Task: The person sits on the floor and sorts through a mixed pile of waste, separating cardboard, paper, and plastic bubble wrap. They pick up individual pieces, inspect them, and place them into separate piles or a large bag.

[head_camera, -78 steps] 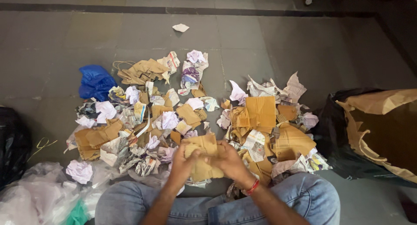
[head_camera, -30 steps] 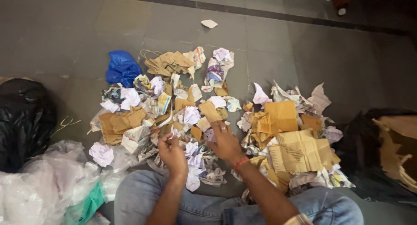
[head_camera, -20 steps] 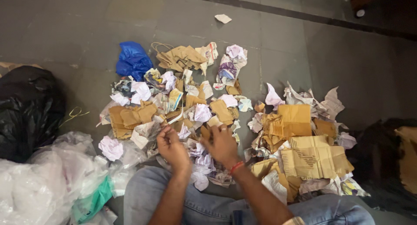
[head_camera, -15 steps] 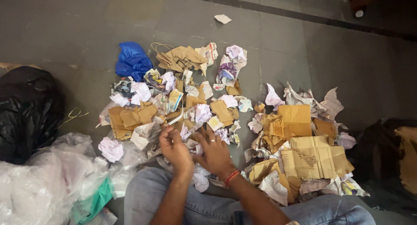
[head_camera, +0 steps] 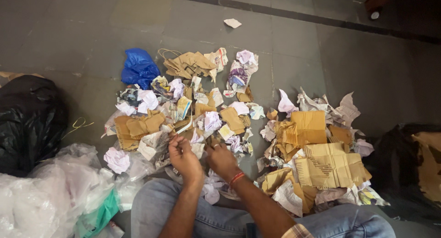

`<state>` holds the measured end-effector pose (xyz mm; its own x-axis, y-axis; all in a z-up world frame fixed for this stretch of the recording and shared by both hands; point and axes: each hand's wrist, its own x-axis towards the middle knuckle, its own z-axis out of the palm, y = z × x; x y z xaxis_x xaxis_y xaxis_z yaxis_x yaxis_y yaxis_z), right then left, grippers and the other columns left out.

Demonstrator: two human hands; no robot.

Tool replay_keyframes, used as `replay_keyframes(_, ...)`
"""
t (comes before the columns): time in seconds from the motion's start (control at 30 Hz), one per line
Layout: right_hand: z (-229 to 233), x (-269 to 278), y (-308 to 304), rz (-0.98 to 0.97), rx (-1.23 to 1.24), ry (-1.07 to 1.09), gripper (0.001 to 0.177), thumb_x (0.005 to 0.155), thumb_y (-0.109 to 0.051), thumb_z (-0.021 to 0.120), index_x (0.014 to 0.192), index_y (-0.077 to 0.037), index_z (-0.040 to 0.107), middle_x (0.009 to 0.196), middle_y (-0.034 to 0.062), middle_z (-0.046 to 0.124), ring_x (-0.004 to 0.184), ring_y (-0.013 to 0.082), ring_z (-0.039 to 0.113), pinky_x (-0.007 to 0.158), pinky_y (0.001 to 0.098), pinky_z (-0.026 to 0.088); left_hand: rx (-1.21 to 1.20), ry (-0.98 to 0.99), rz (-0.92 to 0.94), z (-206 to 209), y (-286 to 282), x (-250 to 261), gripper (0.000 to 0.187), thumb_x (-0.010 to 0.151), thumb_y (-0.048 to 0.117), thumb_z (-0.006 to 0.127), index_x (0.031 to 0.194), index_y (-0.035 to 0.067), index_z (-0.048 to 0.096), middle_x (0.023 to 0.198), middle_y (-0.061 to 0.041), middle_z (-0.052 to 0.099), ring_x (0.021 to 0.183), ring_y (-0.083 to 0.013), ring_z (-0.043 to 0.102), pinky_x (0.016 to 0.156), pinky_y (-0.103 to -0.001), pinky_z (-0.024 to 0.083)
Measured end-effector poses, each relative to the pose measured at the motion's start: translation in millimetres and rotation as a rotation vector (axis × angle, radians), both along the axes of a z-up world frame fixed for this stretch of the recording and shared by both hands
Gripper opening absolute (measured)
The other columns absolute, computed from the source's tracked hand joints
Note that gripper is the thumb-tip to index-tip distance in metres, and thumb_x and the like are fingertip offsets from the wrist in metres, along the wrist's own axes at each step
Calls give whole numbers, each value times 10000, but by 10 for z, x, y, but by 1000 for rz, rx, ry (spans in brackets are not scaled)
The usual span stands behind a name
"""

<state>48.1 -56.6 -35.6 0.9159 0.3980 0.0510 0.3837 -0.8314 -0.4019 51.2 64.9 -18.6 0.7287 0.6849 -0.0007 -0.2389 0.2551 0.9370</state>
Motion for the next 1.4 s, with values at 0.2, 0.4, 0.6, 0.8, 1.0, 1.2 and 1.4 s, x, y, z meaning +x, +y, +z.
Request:
replay_keyframes(0.2,231,86,-263,-331,671,304,264,910,-158,727,1137,-25,713,921,145,718,786,253,671,698,421,553,26,49,33,-64,16,-2,103,998,50,601,1088,2,610,1082,-59,649,945,-122,587,857,-269,484)
replay_keyframes(0.4,871,-127,-664,-362,1291,569,238,939,-67,703,1169,-12,680,960,22,731,797,86,654,671,246,531,127,25,8,-151,19,0,107,1009,61,608,1093,-6,604,1061,-46,635,889,-102,558,799,-258,468)
replay_keyframes(0.6,1301,-384,-1094,-398,1291,500,504,847,-12,714,1315,-98,549,1050,48,705,851,91,672,676,257,561,108,125,-228,-37,-46,-103,173,1051,155,623,1151,15,643,918,-34,587,732,-93,475,623,-247,399)
replay_keyframes(0.8,1287,-599,-1276,-377,1021,248,375,885,-30,754,1247,-3,662,1101,26,698,971,95,649,778,248,560,-193,-33,-973,-101,-381,-280,551,904,121,674,1404,219,466,928,-28,655,735,-76,587,640,-262,531)
replay_keyframes(1.0,1239,-761,-1217,-325,822,-55,320,851,-2,747,1167,-43,713,1064,52,765,973,168,690,829,298,560,-229,-77,-1047,-174,-562,-455,362,964,27,753,1243,-39,531,1087,-125,710,831,-161,668,708,-357,599)
replay_keyframes(1.2,1336,-828,-1160,-259,432,-274,272,817,-19,778,1073,-111,778,888,84,738,844,278,675,736,396,547,-144,69,-978,229,-458,-441,466,853,72,749,1298,34,617,1106,-72,713,933,-147,697,833,-307,598)
replay_keyframes(1.4,1380,-852,-1152,-328,655,-81,254,807,-14,778,1056,-66,768,909,111,737,831,243,702,700,361,565,-144,88,-917,306,-439,-473,257,926,113,723,1142,-24,704,1043,-99,733,908,-172,700,812,-322,586)
